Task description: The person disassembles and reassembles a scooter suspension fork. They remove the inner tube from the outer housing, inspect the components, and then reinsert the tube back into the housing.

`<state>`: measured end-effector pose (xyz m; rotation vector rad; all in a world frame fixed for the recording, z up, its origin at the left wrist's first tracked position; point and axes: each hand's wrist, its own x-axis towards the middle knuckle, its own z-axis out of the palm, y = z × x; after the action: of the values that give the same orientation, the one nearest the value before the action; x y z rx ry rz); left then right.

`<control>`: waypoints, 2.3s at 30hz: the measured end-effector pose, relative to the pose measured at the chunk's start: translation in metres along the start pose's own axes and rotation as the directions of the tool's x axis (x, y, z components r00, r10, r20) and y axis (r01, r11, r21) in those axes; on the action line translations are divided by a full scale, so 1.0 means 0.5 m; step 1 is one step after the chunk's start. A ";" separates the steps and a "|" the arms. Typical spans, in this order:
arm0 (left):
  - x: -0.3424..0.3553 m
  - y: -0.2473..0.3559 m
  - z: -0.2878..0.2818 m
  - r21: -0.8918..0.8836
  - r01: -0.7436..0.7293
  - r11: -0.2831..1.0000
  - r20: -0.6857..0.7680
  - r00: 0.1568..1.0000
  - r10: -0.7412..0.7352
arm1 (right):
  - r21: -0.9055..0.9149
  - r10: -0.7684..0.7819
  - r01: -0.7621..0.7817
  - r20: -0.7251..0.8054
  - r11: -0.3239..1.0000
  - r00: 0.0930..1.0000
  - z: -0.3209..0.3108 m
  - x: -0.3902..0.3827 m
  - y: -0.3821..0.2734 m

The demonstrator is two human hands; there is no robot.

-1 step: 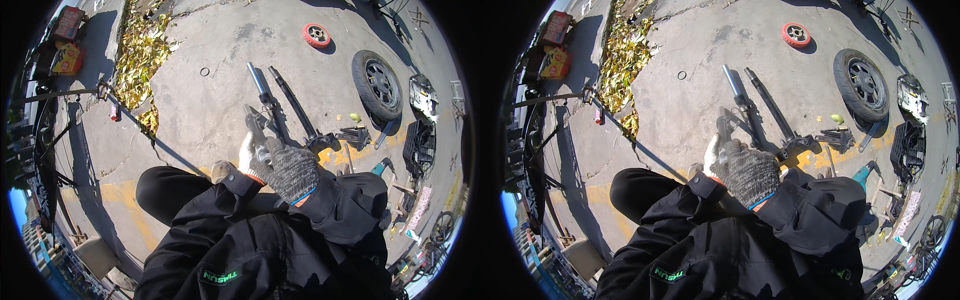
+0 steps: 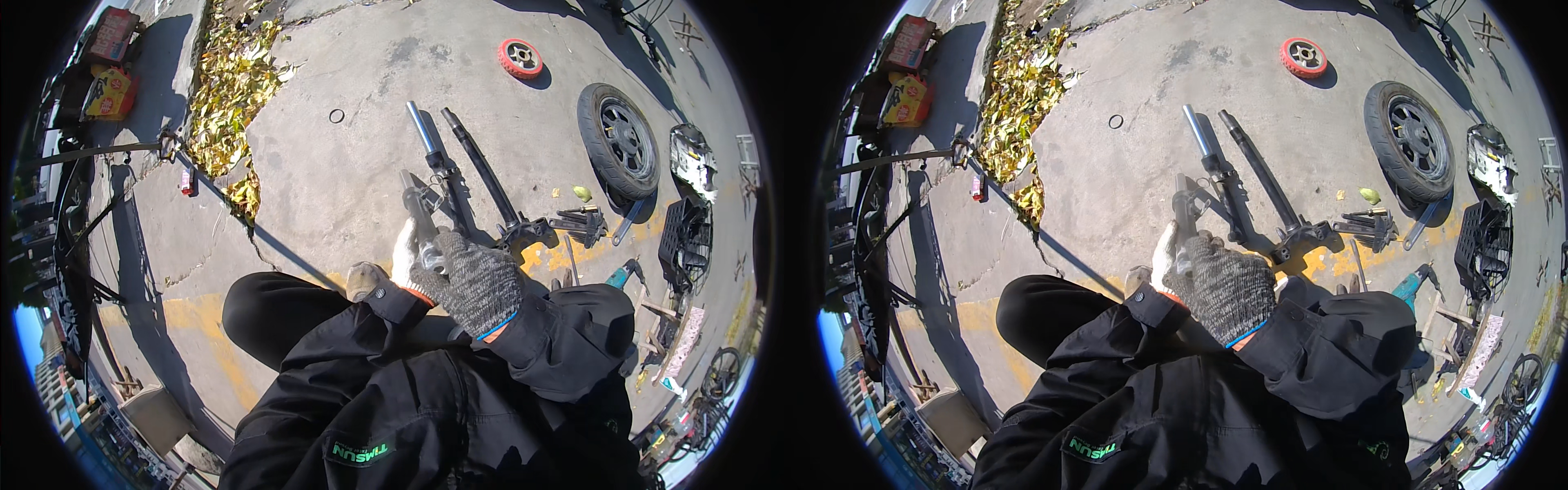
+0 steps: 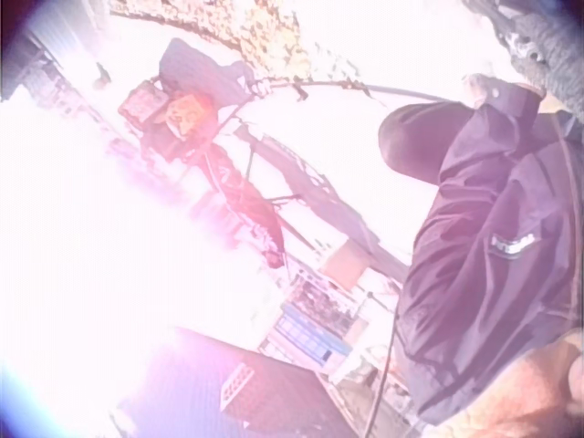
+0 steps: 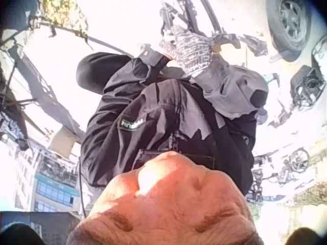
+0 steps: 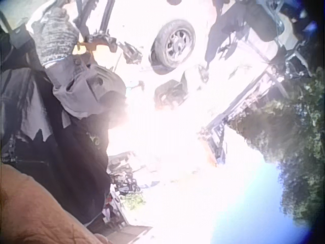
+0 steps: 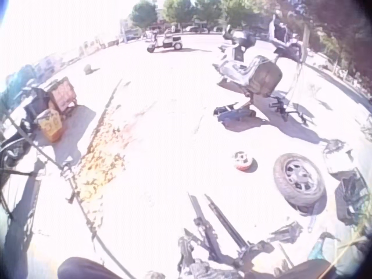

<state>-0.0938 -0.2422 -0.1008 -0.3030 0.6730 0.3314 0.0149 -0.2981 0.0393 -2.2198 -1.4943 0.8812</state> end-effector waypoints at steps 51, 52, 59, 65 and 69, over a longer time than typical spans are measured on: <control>0.031 -0.016 -0.028 -0.191 -0.244 0.951 0.383 0.873 0.301 | 0.059 -0.149 0.160 -0.149 0.985 0.978 0.008 0.012 -0.002; 0.030 -0.015 -0.029 -0.200 -0.207 0.958 0.403 0.874 0.273 | 0.065 -0.164 0.177 -0.168 0.982 0.972 0.008 0.012 -0.002; 0.030 -0.010 -0.013 -0.162 -0.249 0.955 0.371 0.881 0.293 | 0.030 -0.184 0.191 -0.156 0.981 0.970 0.011 0.018 -0.004; 0.029 -0.012 0.005 -0.127 -0.312 0.942 0.199 0.922 0.332 | 0.037 -0.176 0.184 -0.163 0.982 0.971 0.005 0.022 -0.005; 0.028 -0.006 0.018 -0.106 -0.301 0.948 0.129 0.941 0.314 | 0.073 -0.146 0.160 -0.167 0.984 0.975 0.001 0.022 -0.003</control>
<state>-0.0773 -0.2386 -0.1030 -0.2511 0.5635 0.6770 0.0165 -0.2874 0.0361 -2.0309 -1.4982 0.6876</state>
